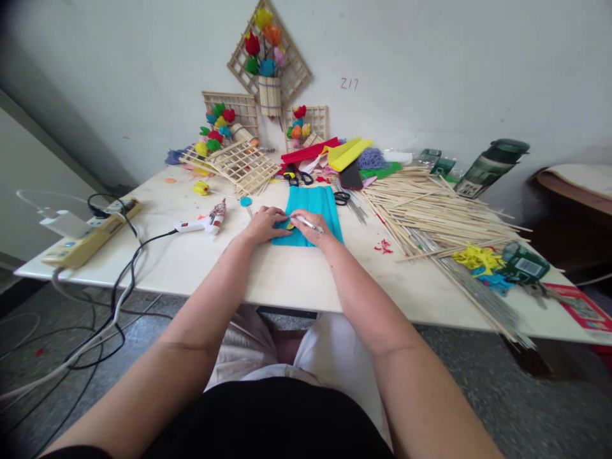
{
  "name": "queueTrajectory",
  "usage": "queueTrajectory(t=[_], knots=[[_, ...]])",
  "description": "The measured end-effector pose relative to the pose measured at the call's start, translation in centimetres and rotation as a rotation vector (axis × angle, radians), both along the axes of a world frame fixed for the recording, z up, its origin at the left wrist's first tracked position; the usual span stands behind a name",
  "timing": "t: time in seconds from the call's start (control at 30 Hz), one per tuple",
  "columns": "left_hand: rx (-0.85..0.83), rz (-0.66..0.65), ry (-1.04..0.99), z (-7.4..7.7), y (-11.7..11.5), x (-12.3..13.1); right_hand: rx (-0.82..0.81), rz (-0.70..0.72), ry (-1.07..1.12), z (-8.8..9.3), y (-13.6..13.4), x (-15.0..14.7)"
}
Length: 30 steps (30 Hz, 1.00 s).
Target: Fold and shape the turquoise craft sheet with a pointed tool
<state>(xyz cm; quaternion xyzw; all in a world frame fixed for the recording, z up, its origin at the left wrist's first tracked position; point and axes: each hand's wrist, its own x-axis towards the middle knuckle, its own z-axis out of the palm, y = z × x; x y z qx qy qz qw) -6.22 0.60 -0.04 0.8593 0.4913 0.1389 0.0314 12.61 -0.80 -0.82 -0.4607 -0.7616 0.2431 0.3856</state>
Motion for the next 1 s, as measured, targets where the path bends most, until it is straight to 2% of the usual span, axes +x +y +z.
queueTrajectory(t=[0.13, 0.27, 0.5, 1.0], knots=[[-0.003, -0.001, -0.002, -0.14, 0.17, -0.03, 0.003, -0.014, -0.051, -0.12, 0.26, -0.05], [-0.005, 0.003, -0.008, -0.11, 0.14, 0.0, 0.073, -0.055, -0.136, 0.0, 0.36, -0.09], [-0.042, 0.016, -0.019, 0.47, -0.36, 0.1, -0.027, -0.129, 0.092, 0.53, -0.22, 0.48], [-0.053, 0.019, -0.078, -0.25, 0.38, -0.19, -0.026, -0.165, -0.003, 0.16, -0.16, 0.68]])
